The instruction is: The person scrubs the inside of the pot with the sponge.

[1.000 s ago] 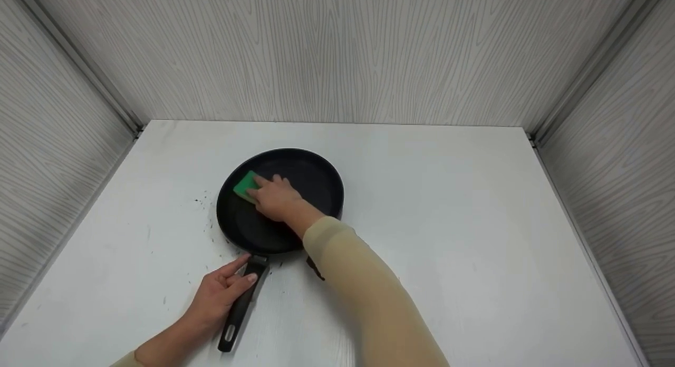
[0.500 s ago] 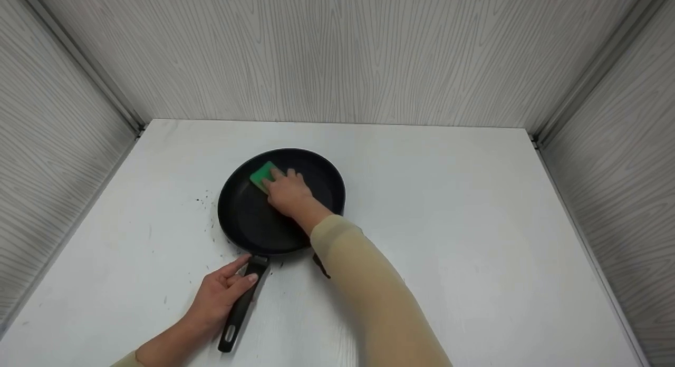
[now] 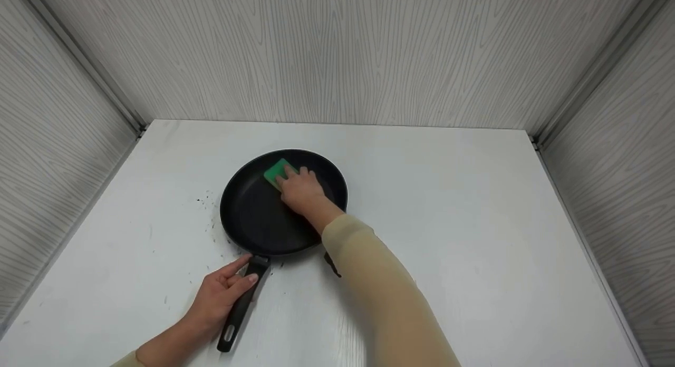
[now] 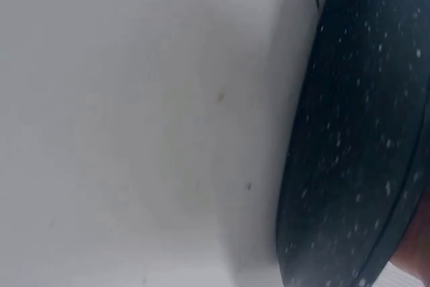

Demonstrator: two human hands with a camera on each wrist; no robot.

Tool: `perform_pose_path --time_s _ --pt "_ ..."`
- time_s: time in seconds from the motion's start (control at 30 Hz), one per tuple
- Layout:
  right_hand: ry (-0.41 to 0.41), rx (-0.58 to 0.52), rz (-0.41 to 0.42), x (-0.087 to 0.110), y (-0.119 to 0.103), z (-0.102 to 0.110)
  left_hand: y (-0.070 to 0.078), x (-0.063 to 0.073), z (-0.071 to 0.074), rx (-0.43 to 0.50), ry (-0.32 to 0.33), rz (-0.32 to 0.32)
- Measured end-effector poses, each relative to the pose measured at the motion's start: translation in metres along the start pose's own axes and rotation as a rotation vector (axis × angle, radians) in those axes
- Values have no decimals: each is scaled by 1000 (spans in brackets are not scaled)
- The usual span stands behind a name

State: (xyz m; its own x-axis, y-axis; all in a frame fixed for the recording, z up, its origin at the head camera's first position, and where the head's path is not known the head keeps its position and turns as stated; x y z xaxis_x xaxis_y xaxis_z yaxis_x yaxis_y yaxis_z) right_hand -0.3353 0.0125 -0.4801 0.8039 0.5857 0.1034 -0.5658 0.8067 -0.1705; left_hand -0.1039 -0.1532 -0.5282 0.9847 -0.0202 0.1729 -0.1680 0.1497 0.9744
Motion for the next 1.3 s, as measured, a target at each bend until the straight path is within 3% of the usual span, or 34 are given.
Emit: perform_pose_path --time_s 0.63,1.3 --pt "28 182 -54 14 19 6 3 1 -3 23 -1 31" --pt "31 141 4 37 39 11 5 1 -2 46 6 58"
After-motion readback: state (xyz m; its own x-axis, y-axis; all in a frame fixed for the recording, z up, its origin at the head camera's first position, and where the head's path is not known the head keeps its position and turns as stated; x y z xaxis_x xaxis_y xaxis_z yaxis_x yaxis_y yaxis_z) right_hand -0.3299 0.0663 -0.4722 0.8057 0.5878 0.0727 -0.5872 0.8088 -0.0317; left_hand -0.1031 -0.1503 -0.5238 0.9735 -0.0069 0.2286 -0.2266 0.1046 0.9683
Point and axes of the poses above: each hand's wrist, its own x-axis away from the middle knuckle, its own z-axis out of the back of the hand, y = z × x, the point moved 1 cm from there along -x, towards the middle knuckle, and after that the axes turned 5 degrees about -x, right-handed, at the moved point
